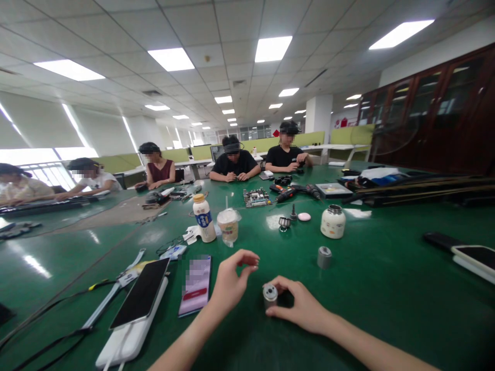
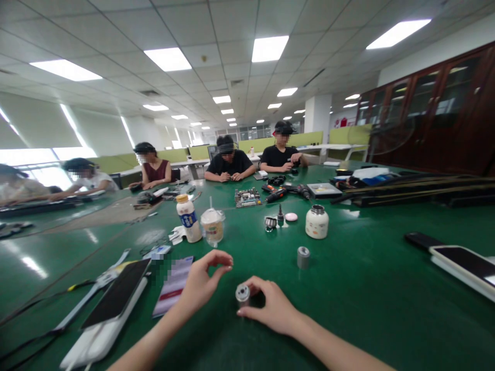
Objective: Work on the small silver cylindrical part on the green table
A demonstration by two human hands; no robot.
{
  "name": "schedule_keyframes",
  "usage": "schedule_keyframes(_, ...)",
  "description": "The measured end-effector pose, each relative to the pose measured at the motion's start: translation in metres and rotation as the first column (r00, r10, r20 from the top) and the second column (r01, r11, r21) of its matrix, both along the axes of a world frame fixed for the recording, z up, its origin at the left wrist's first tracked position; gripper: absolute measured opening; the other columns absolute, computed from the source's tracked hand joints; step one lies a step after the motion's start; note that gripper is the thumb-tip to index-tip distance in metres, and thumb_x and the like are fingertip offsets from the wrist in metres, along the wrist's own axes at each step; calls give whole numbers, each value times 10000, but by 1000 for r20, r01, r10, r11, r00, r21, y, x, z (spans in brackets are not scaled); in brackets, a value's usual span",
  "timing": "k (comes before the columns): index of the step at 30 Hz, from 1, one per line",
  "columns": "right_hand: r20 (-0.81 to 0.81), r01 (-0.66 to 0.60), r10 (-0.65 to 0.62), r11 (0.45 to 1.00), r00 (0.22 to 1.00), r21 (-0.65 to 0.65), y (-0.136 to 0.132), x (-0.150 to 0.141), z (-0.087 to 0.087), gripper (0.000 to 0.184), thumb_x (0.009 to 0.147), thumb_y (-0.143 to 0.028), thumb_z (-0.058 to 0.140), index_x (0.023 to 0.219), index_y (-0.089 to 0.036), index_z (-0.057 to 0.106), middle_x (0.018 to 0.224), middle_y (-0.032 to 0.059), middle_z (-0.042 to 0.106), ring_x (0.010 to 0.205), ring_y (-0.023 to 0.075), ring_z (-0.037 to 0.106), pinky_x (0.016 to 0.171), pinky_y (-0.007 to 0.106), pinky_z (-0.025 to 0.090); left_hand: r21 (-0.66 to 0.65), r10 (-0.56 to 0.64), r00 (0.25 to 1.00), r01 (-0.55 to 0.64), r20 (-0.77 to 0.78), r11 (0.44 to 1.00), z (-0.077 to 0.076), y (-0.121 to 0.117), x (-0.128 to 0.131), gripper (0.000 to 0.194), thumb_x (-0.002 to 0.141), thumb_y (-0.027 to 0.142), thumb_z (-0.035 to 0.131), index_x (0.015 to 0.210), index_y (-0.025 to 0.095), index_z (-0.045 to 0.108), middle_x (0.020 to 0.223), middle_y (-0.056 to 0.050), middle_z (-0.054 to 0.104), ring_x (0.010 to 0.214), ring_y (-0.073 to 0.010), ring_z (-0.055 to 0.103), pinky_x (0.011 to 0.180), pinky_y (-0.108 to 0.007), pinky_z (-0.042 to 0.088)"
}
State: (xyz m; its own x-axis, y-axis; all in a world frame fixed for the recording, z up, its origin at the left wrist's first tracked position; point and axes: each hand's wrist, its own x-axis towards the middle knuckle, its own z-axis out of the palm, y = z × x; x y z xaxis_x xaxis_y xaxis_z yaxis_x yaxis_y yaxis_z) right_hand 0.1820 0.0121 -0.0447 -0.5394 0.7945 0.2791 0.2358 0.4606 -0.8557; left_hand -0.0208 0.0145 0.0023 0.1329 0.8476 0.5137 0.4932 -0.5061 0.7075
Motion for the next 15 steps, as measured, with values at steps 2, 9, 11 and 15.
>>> schedule_keyframes(2, 9, 3, -3, 1000, 1000, -1, 0, 0, 0, 349, 731, -335, 797, 1026, -203, 668, 941, 16, 733, 892, 212, 665, 822, 309, 496, -62, 43, 998, -46, -48, 997, -10, 13, -12, 236, 769, 31, 576, 943, 178, 636, 855, -17, 724, 808, -162, 699, 786, -284, 543)
schedule_keyframes(9, 24, 11, -11, 1000, 1000, -5, 0, 1, 1, 356, 731, -352, 793, 1029, -199, 672, 963, 23, 734, 904, 214, 660, 833, 314, 498, -163, 14, 986, -42, -167, 986, -41, 28, -30, 293, 693, -8, 628, 909, 184, 679, 836, -25, 751, 776, -185, 717, 763, -297, 544)
schedule_keyframes(11, 20, 7, -7, 1000, 1000, -12, -1, 1, 1, 353, 732, -356, 792, 1025, -200, 673, 962, 23, 736, 908, 215, 661, 838, 316, 498, -178, 11, 980, -47, -197, 983, -39, 28, -32, 299, 697, 13, 662, 933, 197, 686, 862, -32, 770, 853, -211, 723, 819, -321, 530)
schedule_keyframes(15, -5, -12, 12, 1000, 1000, -25, -1, 1, 1, 358, 736, -358, 791, 1034, -203, 668, 960, 21, 737, 909, 212, 667, 838, 315, 501, -206, -9, 971, -41, -238, 978, -32, 27, -34, 299, 681, 43, 713, 933, 202, 693, 835, -35, 790, 873, -243, 736, 833, -340, 523)
